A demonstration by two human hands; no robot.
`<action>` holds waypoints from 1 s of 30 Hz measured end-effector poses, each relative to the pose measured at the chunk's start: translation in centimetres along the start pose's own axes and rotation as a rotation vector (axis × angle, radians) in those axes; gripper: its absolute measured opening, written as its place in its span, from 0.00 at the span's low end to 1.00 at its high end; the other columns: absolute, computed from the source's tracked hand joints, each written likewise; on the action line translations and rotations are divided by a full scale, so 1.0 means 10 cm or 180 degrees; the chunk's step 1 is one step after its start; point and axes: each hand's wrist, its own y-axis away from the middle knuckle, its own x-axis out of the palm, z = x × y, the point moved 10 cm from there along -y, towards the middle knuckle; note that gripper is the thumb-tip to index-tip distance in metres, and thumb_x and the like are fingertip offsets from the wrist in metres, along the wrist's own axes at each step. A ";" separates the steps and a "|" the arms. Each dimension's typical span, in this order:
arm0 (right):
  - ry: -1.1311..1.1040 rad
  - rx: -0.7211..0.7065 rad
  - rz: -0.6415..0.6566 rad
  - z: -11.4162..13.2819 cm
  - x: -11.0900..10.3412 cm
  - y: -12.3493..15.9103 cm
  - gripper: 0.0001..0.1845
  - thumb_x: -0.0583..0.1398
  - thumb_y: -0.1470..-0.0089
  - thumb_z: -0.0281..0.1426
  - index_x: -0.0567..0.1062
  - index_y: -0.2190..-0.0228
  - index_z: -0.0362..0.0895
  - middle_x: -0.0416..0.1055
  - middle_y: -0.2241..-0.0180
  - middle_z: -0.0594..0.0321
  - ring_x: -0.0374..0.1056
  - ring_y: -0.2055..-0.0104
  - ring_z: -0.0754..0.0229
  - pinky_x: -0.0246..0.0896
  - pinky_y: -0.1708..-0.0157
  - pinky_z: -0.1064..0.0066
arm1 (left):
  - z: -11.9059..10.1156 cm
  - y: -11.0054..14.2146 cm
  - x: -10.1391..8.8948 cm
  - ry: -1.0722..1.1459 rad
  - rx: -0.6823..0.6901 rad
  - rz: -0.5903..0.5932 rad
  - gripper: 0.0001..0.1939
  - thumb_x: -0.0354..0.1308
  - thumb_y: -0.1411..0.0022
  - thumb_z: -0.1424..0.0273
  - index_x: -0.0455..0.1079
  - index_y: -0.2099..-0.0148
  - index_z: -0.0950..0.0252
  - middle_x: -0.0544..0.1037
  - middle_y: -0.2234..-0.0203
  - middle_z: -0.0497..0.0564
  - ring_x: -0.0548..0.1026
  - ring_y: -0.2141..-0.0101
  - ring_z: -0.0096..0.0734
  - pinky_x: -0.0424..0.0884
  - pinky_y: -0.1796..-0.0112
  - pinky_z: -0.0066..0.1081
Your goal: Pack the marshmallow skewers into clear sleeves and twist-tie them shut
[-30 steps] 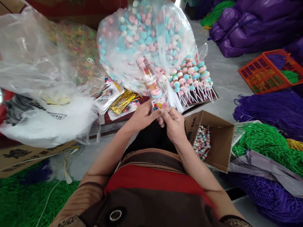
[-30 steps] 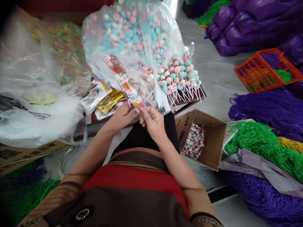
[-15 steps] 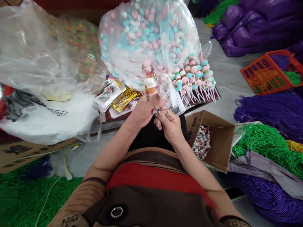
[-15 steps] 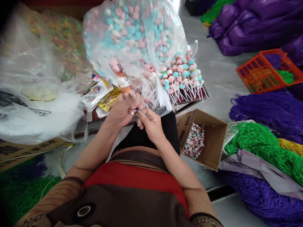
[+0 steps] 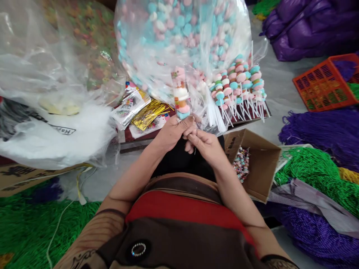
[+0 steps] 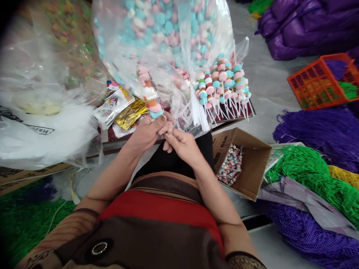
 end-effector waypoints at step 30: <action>-0.0357 -0.1068 -0.0862 0.60 -0.18 -0.45 0.09 0.68 0.43 0.42 0.76 0.61 0.55 0.80 0.64 0.65 0.80 0.50 0.50 0.78 0.53 0.55 | 0.05 0.21 -0.10 -0.1431 0.0340 0.0358 0.16 0.56 0.31 0.54 0.64 0.63 0.61 0.64 0.80 0.41 0.66 0.80 0.25 0.65 0.72 0.29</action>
